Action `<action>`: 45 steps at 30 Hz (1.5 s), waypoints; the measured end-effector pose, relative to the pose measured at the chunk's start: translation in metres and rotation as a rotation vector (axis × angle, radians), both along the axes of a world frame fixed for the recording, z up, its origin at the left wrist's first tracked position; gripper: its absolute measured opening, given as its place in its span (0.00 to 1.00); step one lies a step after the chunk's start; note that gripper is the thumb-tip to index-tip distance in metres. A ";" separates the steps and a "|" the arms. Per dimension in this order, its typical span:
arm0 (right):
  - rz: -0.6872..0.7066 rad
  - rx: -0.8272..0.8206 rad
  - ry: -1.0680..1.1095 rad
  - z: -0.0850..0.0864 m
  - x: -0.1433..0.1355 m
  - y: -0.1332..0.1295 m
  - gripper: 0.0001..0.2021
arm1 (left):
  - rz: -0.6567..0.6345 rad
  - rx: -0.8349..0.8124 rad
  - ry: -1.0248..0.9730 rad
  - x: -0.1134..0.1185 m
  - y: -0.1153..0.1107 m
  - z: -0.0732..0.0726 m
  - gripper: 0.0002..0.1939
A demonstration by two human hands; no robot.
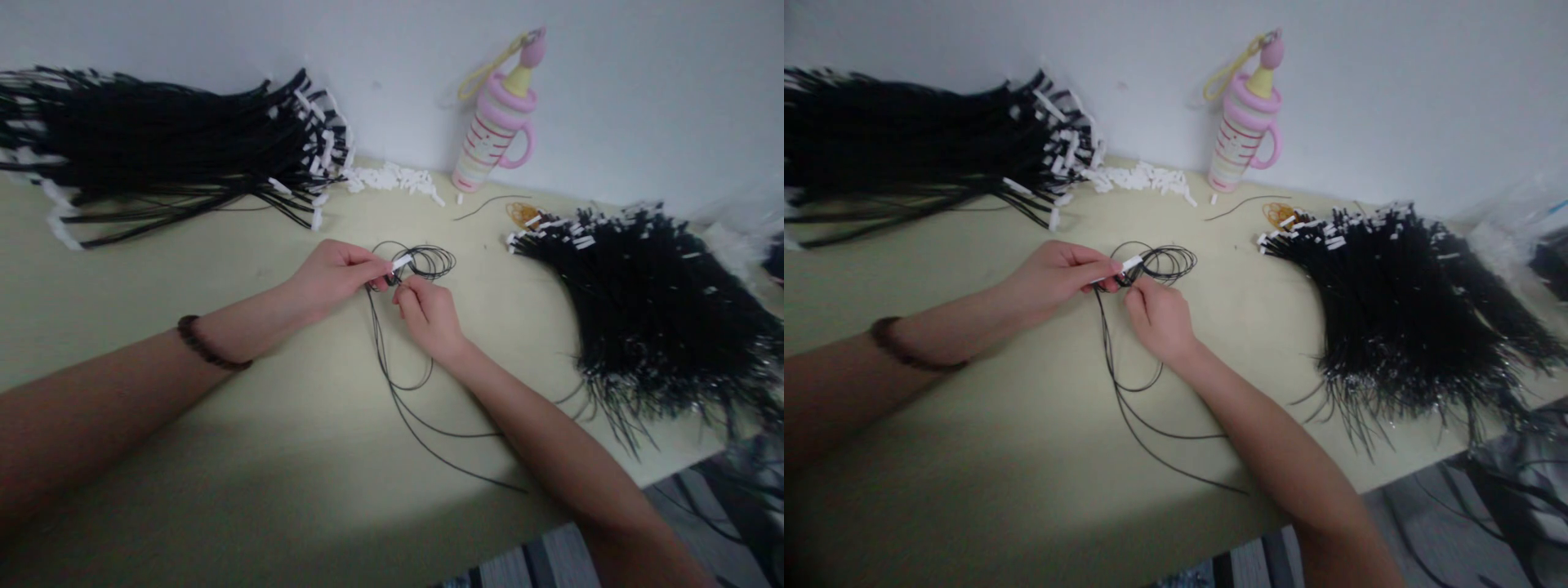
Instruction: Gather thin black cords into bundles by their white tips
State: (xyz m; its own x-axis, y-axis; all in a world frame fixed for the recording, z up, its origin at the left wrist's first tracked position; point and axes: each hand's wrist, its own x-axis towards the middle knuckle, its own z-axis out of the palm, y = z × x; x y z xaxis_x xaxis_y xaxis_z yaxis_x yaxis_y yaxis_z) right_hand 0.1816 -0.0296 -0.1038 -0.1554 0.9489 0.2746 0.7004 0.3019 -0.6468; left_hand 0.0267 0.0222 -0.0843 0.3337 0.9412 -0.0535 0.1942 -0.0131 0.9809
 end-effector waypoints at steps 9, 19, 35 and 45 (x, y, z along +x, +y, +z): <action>-0.066 -0.027 0.056 0.000 -0.001 0.002 0.11 | -0.011 -0.022 -0.012 0.001 -0.002 0.004 0.09; -0.039 -0.057 0.121 -0.003 0.000 0.002 0.12 | -0.015 0.015 0.035 0.000 -0.002 0.004 0.10; 0.014 0.028 0.094 -0.003 -0.002 0.000 0.11 | -0.072 0.116 0.114 0.001 -0.003 0.002 0.11; 0.050 0.035 0.124 -0.003 -0.001 -0.001 0.11 | -0.117 0.135 0.076 -0.001 -0.003 0.001 0.11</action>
